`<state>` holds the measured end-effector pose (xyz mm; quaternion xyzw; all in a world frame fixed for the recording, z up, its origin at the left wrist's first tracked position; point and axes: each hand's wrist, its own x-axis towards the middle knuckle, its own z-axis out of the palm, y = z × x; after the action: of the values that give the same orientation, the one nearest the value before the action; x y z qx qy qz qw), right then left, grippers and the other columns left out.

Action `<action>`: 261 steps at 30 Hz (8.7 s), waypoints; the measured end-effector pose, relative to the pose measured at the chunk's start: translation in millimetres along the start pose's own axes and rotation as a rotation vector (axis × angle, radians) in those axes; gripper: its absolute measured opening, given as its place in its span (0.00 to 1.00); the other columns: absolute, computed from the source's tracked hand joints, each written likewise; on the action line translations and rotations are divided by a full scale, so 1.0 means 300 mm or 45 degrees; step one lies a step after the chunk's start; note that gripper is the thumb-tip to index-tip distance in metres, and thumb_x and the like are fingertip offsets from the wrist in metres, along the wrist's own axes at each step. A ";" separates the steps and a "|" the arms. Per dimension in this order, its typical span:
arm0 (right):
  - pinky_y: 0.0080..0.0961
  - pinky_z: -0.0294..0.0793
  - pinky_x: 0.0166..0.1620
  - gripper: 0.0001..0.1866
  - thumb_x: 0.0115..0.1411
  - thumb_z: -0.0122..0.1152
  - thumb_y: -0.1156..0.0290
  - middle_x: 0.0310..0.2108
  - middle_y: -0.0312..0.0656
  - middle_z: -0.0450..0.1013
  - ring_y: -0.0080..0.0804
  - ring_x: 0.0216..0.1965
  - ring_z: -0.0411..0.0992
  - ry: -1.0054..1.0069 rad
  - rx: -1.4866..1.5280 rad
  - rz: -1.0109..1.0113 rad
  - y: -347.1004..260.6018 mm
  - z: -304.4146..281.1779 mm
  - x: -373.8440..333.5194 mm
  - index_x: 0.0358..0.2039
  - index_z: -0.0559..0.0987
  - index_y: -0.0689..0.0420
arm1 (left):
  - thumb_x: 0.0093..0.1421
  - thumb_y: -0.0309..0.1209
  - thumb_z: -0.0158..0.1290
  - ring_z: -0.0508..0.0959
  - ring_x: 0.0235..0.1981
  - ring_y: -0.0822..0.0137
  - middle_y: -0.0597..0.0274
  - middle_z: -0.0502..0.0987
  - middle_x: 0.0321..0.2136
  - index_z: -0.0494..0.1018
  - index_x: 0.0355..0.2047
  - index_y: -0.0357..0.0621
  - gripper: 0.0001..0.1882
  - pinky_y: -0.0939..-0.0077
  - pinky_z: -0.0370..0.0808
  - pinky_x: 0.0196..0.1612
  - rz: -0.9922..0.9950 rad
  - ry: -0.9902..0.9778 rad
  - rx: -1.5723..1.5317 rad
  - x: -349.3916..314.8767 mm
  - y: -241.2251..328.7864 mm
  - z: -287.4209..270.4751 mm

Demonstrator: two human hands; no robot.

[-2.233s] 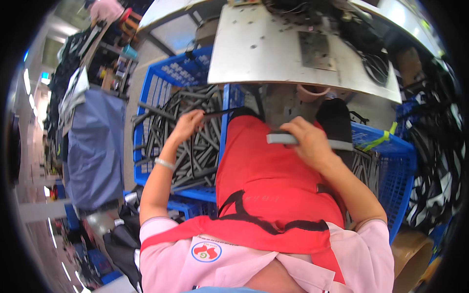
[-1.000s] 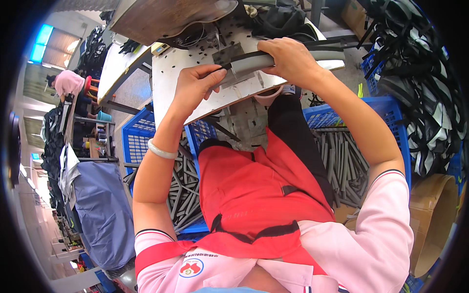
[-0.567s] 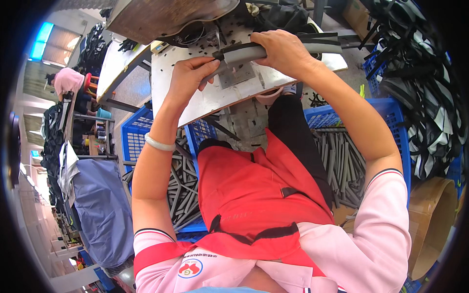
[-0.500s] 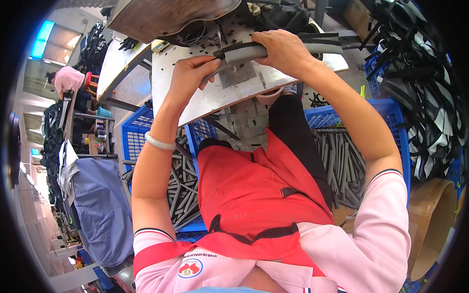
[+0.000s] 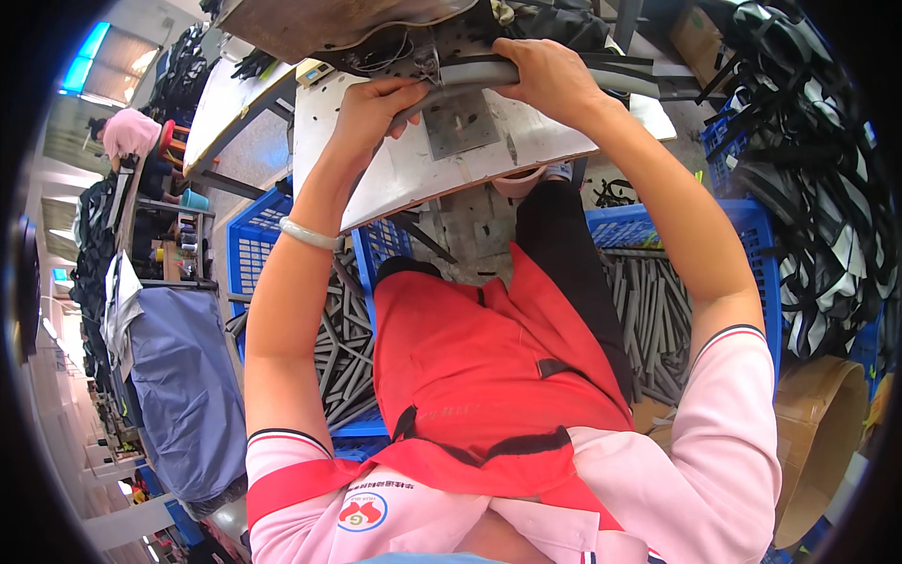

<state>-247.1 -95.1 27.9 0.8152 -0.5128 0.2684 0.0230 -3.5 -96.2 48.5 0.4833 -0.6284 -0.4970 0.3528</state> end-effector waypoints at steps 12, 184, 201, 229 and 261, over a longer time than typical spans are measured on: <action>0.30 0.73 0.48 0.07 0.50 0.54 0.70 0.39 0.44 0.73 0.35 0.43 0.72 0.109 -0.104 -0.951 -0.506 0.058 -0.310 0.29 0.76 0.58 | 0.56 0.36 0.58 0.76 0.28 0.75 0.59 0.81 0.25 0.79 0.35 0.31 0.16 0.80 0.73 0.34 0.254 -0.239 0.481 -0.167 0.043 0.167; 0.22 0.68 0.36 0.20 0.48 0.66 0.58 0.26 0.34 0.69 0.22 0.29 0.67 -0.312 0.579 0.312 0.171 -0.191 -0.071 0.32 0.76 0.62 | 0.56 0.32 0.59 0.68 0.18 0.79 0.68 0.76 0.20 0.82 0.35 0.38 0.11 0.83 0.65 0.21 0.104 -0.023 0.183 0.015 -0.002 -0.031; 0.33 0.67 0.55 0.09 0.47 0.58 0.72 0.45 0.48 0.71 0.42 0.51 0.68 -0.335 0.051 -0.758 -0.392 -0.061 -0.369 0.31 0.76 0.58 | 0.59 0.32 0.54 0.73 0.18 0.74 0.62 0.74 0.18 0.77 0.32 0.32 0.12 0.79 0.72 0.21 0.103 -0.415 0.399 -0.151 0.018 0.140; 0.25 0.67 0.43 0.28 0.45 0.66 0.57 0.34 0.41 0.72 0.28 0.36 0.68 -0.508 0.697 0.335 0.131 -0.257 -0.199 0.42 0.75 0.65 | 0.58 0.32 0.57 0.72 0.24 0.76 0.62 0.78 0.24 0.79 0.38 0.31 0.15 0.81 0.71 0.29 0.187 -0.090 0.372 -0.169 0.025 -0.031; 0.24 0.66 0.44 0.24 0.47 0.66 0.56 0.32 0.39 0.73 0.26 0.35 0.69 -0.375 0.756 0.318 0.179 -0.202 -0.093 0.39 0.77 0.61 | 0.59 0.33 0.57 0.66 0.17 0.79 0.66 0.75 0.18 0.81 0.37 0.38 0.11 0.84 0.61 0.20 0.065 0.024 0.294 -0.051 0.026 -0.077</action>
<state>-326.9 -78.6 54.1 0.7473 -0.5060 0.2861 -0.3220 20.2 -87.8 62.5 0.5093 -0.6902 -0.4077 0.3132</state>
